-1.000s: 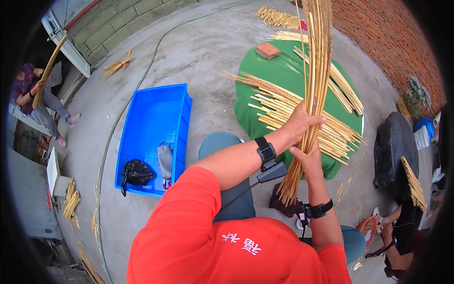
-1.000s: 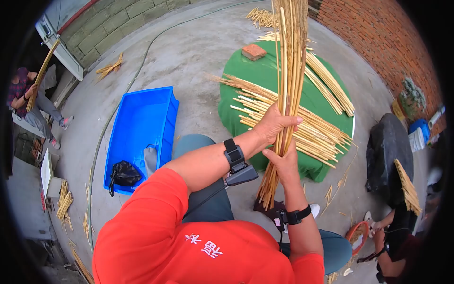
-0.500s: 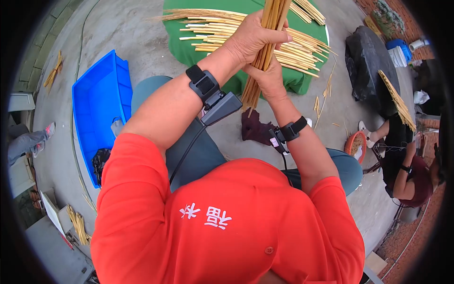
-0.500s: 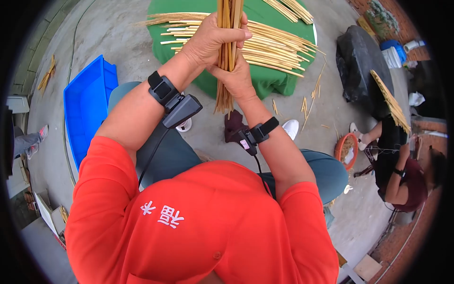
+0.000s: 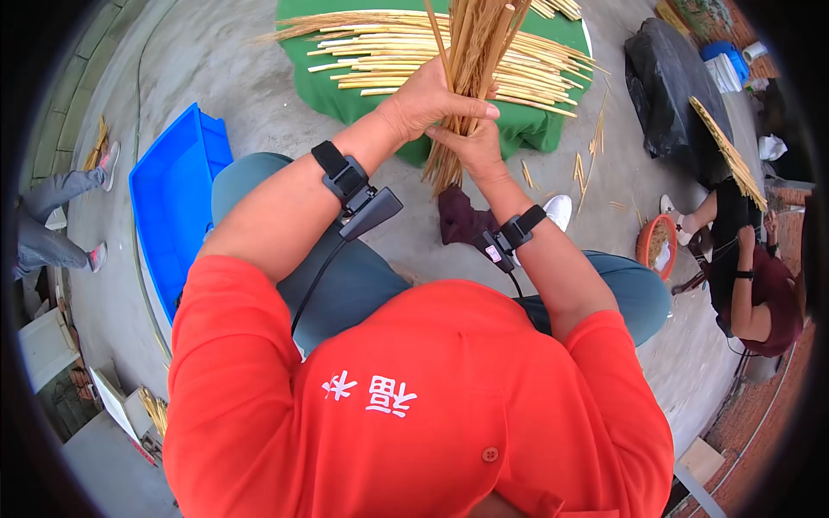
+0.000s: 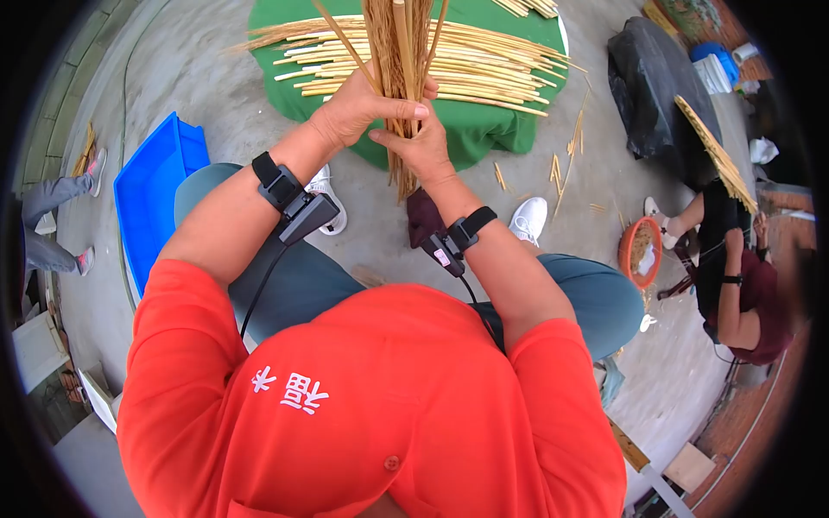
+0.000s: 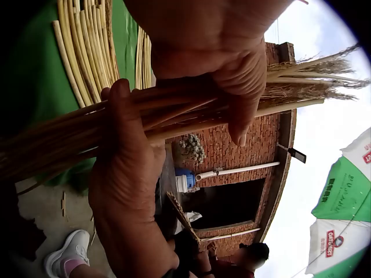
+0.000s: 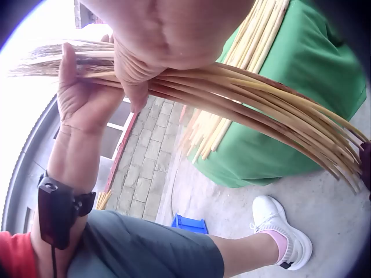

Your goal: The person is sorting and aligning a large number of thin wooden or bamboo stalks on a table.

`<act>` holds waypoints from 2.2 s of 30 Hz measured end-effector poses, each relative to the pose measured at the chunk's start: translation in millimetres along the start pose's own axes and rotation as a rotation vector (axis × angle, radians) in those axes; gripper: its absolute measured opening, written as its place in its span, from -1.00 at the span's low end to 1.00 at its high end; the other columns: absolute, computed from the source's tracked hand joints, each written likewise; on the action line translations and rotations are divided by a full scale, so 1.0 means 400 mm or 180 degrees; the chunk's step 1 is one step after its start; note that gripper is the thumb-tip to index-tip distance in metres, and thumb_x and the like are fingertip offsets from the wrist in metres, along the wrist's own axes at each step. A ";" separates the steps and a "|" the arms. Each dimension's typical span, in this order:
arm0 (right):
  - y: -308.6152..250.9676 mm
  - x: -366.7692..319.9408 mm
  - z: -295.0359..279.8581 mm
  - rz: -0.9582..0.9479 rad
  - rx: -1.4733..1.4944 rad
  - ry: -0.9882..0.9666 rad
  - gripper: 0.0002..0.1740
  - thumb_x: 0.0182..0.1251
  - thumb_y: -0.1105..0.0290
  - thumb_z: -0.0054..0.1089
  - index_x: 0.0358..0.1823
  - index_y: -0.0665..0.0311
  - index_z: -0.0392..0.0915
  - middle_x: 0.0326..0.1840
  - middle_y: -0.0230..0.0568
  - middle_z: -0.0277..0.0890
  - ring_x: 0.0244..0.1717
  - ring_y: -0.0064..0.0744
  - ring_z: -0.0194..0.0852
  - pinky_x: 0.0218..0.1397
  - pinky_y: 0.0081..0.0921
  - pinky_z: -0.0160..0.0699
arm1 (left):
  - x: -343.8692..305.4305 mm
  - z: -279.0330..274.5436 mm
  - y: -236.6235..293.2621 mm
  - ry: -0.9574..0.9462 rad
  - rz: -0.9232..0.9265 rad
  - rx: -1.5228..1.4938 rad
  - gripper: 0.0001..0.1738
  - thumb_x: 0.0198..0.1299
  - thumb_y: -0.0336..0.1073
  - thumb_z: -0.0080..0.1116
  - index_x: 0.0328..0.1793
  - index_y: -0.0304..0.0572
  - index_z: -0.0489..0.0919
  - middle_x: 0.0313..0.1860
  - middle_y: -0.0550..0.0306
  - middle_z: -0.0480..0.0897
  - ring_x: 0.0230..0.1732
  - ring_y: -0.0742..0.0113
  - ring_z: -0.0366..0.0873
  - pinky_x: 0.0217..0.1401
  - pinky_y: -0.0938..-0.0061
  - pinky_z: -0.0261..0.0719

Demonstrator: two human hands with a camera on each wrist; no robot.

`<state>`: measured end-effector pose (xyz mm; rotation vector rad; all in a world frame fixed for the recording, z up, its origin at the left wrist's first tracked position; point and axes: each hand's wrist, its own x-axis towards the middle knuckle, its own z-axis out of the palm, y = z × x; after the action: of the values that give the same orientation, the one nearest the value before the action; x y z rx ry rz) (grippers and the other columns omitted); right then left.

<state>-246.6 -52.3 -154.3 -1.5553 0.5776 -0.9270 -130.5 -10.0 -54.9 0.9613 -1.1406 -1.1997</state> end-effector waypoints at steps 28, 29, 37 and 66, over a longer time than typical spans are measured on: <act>-0.041 -0.011 0.028 -0.0188 -0.0975 0.0192 -0.65 0.02 0.46 0.21 -0.10 0.28 0.45 -0.31 -0.20 0.55 -0.28 -0.39 0.53 -0.26 -0.48 0.46 | -0.047 0.075 0.003 0.0791 0.0079 -0.0064 -0.50 -0.19 -0.44 0.39 -0.07 -0.28 0.43 -0.22 0.20 0.52 -0.24 0.47 0.47 -0.13 0.53 0.47; -0.049 -0.010 0.036 -0.0493 -0.0890 0.0219 -0.63 0.02 0.47 0.19 -0.08 0.31 0.41 -0.28 -0.19 0.53 -0.25 -0.32 0.51 -0.23 -0.44 0.46 | -0.045 0.068 -0.002 0.0822 0.0040 -0.0011 -0.48 -0.19 -0.45 0.39 -0.05 -0.28 0.42 -0.21 0.19 0.51 -0.22 0.47 0.46 -0.11 0.53 0.47; -0.043 0.021 0.068 -0.0624 -0.0537 0.0513 -0.57 0.08 0.45 0.20 0.02 0.33 0.39 -0.12 -0.21 0.51 -0.10 -0.37 0.47 -0.06 -0.48 0.42 | -0.034 0.058 0.001 0.0794 -0.0502 -0.0457 -0.19 -0.23 -0.50 0.39 0.25 -0.26 0.28 0.06 0.14 0.47 0.09 0.41 0.39 0.18 0.51 0.33; -0.469 0.093 -0.143 0.0173 0.1932 0.0257 -0.35 0.07 0.38 0.28 0.17 0.35 0.18 -0.15 -0.13 0.43 -0.11 -0.27 0.49 -0.03 -0.33 0.55 | -0.009 0.127 0.034 -0.0867 -0.0954 -0.0733 -0.79 -0.16 -0.50 0.23 -0.42 -0.21 0.41 -0.57 0.21 0.42 -0.65 0.43 0.42 -0.58 0.58 0.38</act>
<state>-297.1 -76.9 37.4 -0.9569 0.3447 -1.0103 -177.7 -3.4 -32.8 0.8273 -1.0616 -1.7068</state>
